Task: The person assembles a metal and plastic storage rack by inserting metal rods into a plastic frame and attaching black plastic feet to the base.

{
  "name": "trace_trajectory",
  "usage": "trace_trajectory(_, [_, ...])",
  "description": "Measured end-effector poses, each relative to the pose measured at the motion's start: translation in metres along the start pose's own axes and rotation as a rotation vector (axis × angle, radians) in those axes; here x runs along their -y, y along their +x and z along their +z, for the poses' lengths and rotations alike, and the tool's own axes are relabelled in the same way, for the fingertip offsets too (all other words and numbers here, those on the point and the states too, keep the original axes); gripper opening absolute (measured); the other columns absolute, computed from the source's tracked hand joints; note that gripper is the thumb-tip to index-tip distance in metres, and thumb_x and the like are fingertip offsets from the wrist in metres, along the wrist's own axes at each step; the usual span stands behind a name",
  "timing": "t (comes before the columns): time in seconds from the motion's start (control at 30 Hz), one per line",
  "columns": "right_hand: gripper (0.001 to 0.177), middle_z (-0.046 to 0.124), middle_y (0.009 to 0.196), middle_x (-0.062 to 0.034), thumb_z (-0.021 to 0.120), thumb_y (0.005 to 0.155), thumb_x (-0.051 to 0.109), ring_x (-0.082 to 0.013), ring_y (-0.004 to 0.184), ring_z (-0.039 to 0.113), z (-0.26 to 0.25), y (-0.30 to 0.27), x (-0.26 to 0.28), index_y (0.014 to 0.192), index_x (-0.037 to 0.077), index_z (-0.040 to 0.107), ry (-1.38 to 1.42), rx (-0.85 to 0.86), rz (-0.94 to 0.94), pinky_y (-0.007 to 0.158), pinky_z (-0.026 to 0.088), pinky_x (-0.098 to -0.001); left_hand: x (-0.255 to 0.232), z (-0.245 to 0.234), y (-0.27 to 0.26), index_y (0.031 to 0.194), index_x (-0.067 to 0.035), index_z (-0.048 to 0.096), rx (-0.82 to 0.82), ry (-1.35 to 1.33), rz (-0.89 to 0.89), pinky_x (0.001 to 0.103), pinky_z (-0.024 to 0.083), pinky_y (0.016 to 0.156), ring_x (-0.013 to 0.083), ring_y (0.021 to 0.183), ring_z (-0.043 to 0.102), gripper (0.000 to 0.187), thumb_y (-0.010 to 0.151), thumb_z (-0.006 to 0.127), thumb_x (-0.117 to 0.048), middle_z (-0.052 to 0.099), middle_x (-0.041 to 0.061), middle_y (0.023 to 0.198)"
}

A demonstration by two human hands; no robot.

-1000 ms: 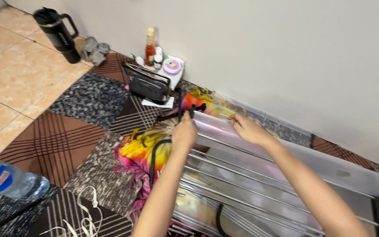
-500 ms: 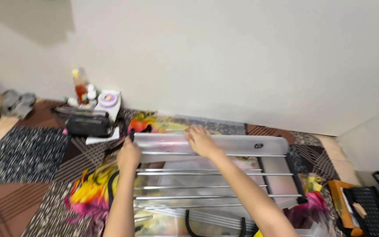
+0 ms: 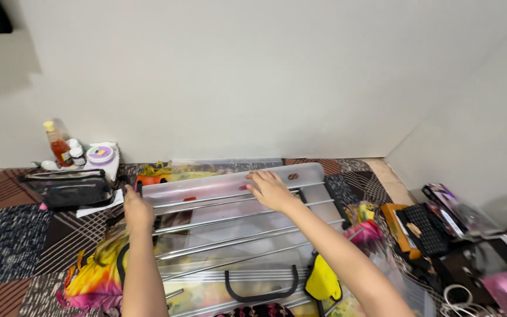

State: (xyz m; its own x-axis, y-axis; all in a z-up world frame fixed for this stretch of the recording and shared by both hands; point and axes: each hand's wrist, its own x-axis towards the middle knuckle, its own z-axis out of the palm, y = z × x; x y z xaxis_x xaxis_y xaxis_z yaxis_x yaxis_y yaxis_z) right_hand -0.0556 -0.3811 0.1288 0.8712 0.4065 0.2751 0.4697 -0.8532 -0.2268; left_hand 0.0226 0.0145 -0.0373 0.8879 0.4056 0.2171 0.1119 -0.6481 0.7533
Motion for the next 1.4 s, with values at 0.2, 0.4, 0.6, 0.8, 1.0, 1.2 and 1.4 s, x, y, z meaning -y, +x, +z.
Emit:
trace_trajectory(0.2, [0.04, 0.059, 0.136, -0.0126, 0.052, 0.103, 0.036, -0.0343, 0.13, 0.052, -0.024, -0.021, 0.009, 0.131, 0.009, 0.06, 0.036, -0.038, 0.057, 0.111, 0.036, -0.0471, -0.031, 0.013, -0.025, 0.16, 0.007, 0.029, -0.118, 0.212, 0.214, 0.048, 0.017, 0.128, 0.0337, 0.147, 0.042, 0.073, 0.088, 0.045, 0.001, 0.047, 0.025, 0.155])
trace_trajectory(0.4, [0.041, 0.059, 0.135, -0.012, 0.051, 0.103, 0.038, -0.0358, 0.128, 0.053, -0.021, -0.027, 0.019, 0.131, 0.01, 0.06, 0.035, -0.042, 0.086, 0.11, 0.037, -0.0474, -0.09, 0.017, -0.063, 0.159, 0.004, 0.032, -0.102, 0.442, 0.321, 0.046, 0.015, 0.127, 0.0306, 0.151, 0.034, 0.066, 0.098, 0.043, -0.018, 0.042, 0.022, 0.159])
trace_trajectory(0.6, [0.044, 0.059, 0.136, -0.0119, 0.05, 0.102, 0.042, -0.0359, 0.13, 0.051, -0.021, -0.025, 0.019, 0.132, 0.011, 0.06, 0.005, -0.029, 0.144, 0.112, 0.035, -0.0484, -0.144, -0.006, -0.085, 0.154, 0.0, 0.038, -0.049, 0.234, 0.388, 0.052, 0.012, 0.124, 0.0291, 0.155, 0.023, 0.059, 0.106, 0.039, -0.035, 0.04, 0.017, 0.16])
trace_trajectory(0.8, [0.044, 0.06, 0.135, -0.0124, 0.048, 0.103, 0.042, -0.0349, 0.131, 0.051, -0.012, -0.033, 0.006, 0.13, 0.011, 0.061, -0.007, -0.013, 0.178, 0.111, 0.035, -0.0495, -0.144, -0.021, -0.104, 0.152, 0.0, 0.043, -0.083, 0.205, 0.429, 0.053, 0.013, 0.125, 0.0307, 0.154, 0.026, 0.057, 0.106, 0.041, -0.034, 0.046, 0.017, 0.155])
trace_trajectory(1.0, [0.038, 0.063, 0.129, -0.0125, 0.049, 0.103, 0.038, -0.0342, 0.127, 0.056, 0.012, -0.038, -0.007, 0.127, 0.012, 0.063, -0.087, 0.026, 0.179, 0.107, 0.04, -0.0502, -0.106, -0.026, -0.108, 0.151, 0.002, 0.046, -0.114, 0.233, 0.388, 0.053, 0.014, 0.125, 0.0316, 0.152, 0.031, 0.056, 0.106, 0.042, -0.032, 0.05, 0.018, 0.152])
trace_trajectory(1.2, [0.031, 0.063, 0.124, -0.0125, 0.056, 0.097, 0.025, -0.0346, 0.121, 0.057, 0.037, -0.028, -0.007, 0.123, 0.011, 0.063, -0.119, 0.027, 0.112, 0.102, 0.043, -0.0503, -0.071, -0.033, -0.109, 0.148, 0.002, 0.049, -0.122, 0.211, 0.35, 0.053, 0.015, 0.124, 0.0328, 0.15, 0.033, 0.053, 0.106, 0.044, -0.03, 0.052, 0.018, 0.152])
trace_trajectory(1.4, [0.026, 0.063, 0.123, -0.0108, 0.057, 0.095, 0.014, -0.0331, 0.12, 0.058, 0.052, -0.002, 0.025, 0.12, 0.01, 0.064, -0.065, -0.063, -0.006, 0.097, 0.046, -0.0482, -0.047, -0.033, -0.098, 0.146, 0.005, 0.048, -0.167, 0.201, 0.285, 0.053, 0.017, 0.124, 0.0338, 0.15, 0.035, 0.051, 0.105, 0.046, -0.025, 0.052, 0.019, 0.151])
